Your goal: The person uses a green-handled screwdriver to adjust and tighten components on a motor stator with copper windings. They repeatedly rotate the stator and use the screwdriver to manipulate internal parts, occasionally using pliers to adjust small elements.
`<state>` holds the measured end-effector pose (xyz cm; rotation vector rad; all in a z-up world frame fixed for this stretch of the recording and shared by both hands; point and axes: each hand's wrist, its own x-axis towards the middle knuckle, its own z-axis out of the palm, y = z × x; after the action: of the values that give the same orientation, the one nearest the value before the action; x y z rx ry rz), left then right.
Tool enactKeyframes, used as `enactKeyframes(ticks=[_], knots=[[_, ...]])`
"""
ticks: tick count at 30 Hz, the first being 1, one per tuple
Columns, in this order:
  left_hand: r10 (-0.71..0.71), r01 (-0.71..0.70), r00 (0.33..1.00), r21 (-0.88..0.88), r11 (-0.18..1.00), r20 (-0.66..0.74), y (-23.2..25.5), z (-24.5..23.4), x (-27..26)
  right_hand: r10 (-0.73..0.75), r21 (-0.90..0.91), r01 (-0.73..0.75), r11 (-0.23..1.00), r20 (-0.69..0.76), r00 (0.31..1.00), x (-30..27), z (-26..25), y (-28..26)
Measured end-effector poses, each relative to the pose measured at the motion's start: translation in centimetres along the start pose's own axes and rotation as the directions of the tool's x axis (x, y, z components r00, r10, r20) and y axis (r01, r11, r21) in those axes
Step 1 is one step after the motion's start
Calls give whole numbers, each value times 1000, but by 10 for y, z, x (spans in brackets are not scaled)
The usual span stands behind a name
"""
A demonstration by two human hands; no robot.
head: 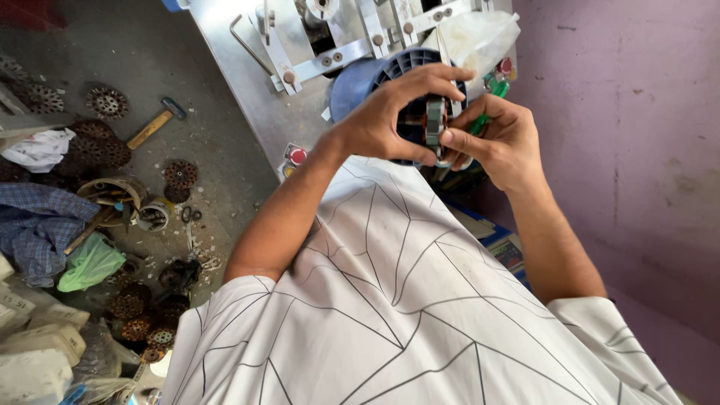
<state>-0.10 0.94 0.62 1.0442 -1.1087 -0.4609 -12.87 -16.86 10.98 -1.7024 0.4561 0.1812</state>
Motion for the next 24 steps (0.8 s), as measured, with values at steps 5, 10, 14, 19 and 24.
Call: enactKeyframes(ticks=[5, 10, 14, 19, 24], knots=[[-45, 49, 999, -236, 970, 22, 2, -6, -9, -223, 210, 274, 939, -235, 946, -33, 5, 15], [-109, 116, 993, -357, 927, 40, 3, 1, -6, -348, 224, 460, 860, -401, 847, -43, 17, 31], [-65, 73, 997, -286, 955, 38, 4, 3, -5, -428, 182, 539, 823, -424, 798, -38, 31, 37], [42, -47, 998, 119, 992, 50, 8, 16, -4, -435, 225, 547, 806, -402, 806, -34, 35, 29], [15, 0, 999, 285, 958, -49, 12, 34, -2, -492, 8, 539, 842, -397, 775, -39, 40, 24]])
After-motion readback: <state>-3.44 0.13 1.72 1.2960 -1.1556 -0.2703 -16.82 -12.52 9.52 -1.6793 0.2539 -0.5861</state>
